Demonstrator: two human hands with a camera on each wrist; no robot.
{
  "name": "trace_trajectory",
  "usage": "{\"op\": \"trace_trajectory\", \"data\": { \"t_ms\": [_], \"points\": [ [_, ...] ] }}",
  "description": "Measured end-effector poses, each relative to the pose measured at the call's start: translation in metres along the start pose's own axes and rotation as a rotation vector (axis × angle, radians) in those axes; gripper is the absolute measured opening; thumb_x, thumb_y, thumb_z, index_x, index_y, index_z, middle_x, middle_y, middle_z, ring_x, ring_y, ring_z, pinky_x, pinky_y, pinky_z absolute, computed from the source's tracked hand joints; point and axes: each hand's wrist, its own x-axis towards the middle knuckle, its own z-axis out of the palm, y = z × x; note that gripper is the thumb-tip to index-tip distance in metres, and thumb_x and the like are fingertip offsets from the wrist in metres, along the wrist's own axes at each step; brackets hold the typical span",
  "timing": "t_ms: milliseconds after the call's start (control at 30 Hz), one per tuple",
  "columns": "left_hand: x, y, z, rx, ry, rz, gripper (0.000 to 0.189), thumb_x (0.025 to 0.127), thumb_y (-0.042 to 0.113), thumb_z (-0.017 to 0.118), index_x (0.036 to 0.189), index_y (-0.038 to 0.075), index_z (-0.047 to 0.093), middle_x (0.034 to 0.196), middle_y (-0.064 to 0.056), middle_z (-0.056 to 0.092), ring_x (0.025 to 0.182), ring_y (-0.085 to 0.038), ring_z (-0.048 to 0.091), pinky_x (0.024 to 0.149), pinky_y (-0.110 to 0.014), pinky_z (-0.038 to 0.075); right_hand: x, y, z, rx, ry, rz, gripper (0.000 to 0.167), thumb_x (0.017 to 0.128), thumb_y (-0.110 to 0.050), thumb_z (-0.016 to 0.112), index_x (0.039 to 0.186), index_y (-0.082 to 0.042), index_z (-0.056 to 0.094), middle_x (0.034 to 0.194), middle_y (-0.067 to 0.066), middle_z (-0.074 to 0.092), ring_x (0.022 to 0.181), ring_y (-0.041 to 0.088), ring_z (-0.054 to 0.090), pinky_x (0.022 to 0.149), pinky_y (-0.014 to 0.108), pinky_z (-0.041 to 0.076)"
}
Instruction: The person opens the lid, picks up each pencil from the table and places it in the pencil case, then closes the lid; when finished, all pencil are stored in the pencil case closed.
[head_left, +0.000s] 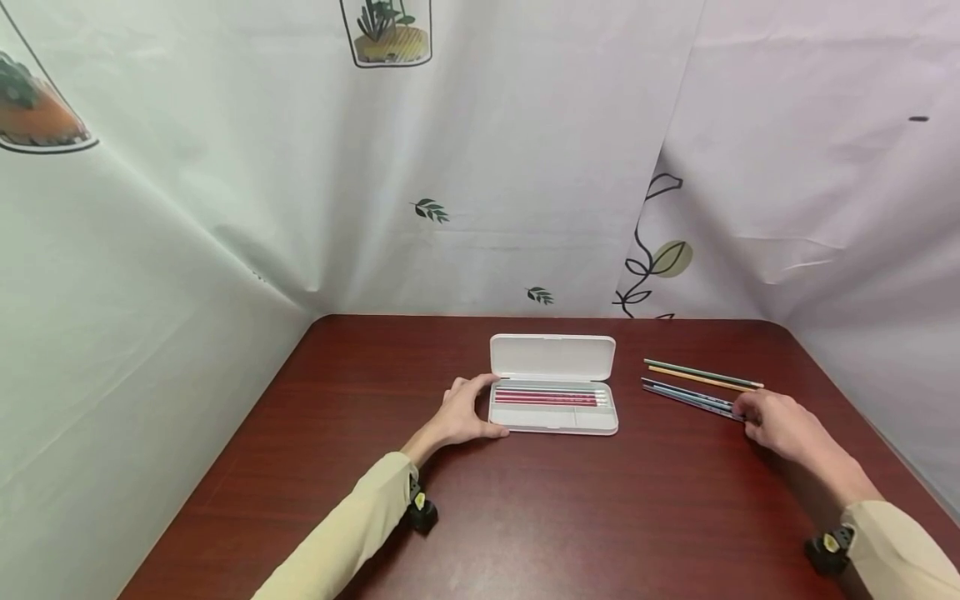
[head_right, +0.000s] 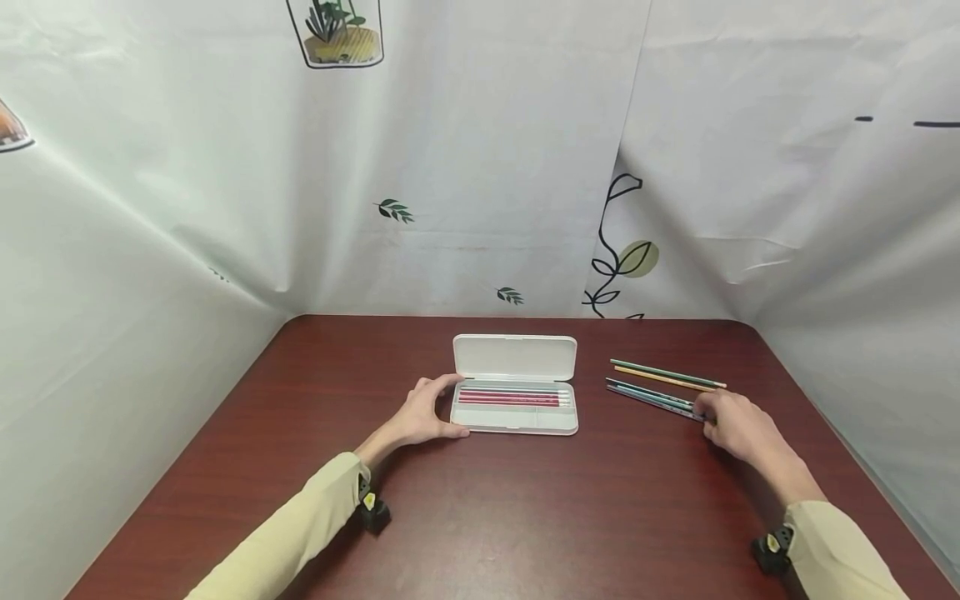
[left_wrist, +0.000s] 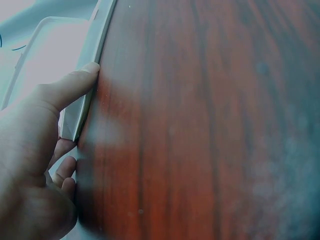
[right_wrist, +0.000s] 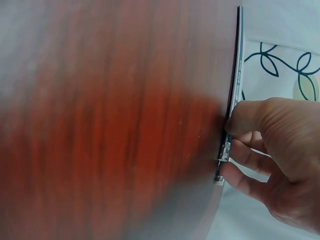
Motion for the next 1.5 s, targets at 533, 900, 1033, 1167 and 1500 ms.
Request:
{"op": "trace_trajectory", "data": {
  "t_ms": [533,900,1033,1167,1500],
  "points": [
    [0.001,-0.001,0.001,-0.002,-0.002,-0.004,0.09,0.065,0.037,0.093,0.142,0.013,0.053,0.121,-0.006,0.06,0.11,-0.025,0.045,0.094,-0.045,0.032,0.002,-0.007,-0.002,0.009,0.018,-0.055,0.018,0.074,0.004,0.071,0.087,-0.007,0.065,0.076,-0.003,0.051,0.068,0.016,0.047,0.057,0.039,0.04],
    [0.0,0.0,0.0,-0.004,-0.004,-0.016,0.09,0.064,0.036,0.093,0.142,0.014,0.053,0.12,-0.006,0.06,0.111,-0.026,0.045,0.094,-0.045,0.032,0.012,-0.034,-0.005,-0.012,0.18,-0.247,0.027,0.065,0.007,0.073,0.083,-0.012,0.066,0.074,-0.008,0.049,0.067,0.009,0.044,0.056,0.033,0.039],
    [0.0,0.001,0.0,-0.001,-0.002,-0.016,0.09,0.064,0.036,0.093,0.142,0.014,0.053,0.12,-0.006,0.061,0.112,-0.026,0.045,0.094,-0.045,0.032,0.016,-0.043,-0.004,-0.007,0.202,-0.277,0.028,0.064,0.006,0.074,0.083,-0.013,0.066,0.074,-0.01,0.05,0.066,0.007,0.044,0.055,0.032,0.039],
    [0.001,0.0,0.0,-0.001,-0.002,-0.018,0.09,0.064,0.036,0.094,0.142,0.014,0.053,0.12,-0.006,0.06,0.111,-0.026,0.045,0.094,-0.045,0.032,0.022,-0.053,-0.002,0.005,0.198,-0.288,0.028,0.065,0.005,0.075,0.085,-0.012,0.068,0.077,-0.01,0.052,0.067,0.007,0.046,0.055,0.033,0.04],
    [0.0,0.0,0.0,0.0,-0.002,-0.006,0.09,0.065,0.037,0.093,0.141,0.013,0.053,0.12,-0.007,0.06,0.112,-0.026,0.045,0.094,-0.046,0.032,0.043,-0.08,0.004,0.021,0.146,-0.33,0.025,0.068,0.004,0.072,0.085,-0.015,0.067,0.078,-0.01,0.053,0.068,0.01,0.049,0.059,0.036,0.044]
  ]
}}
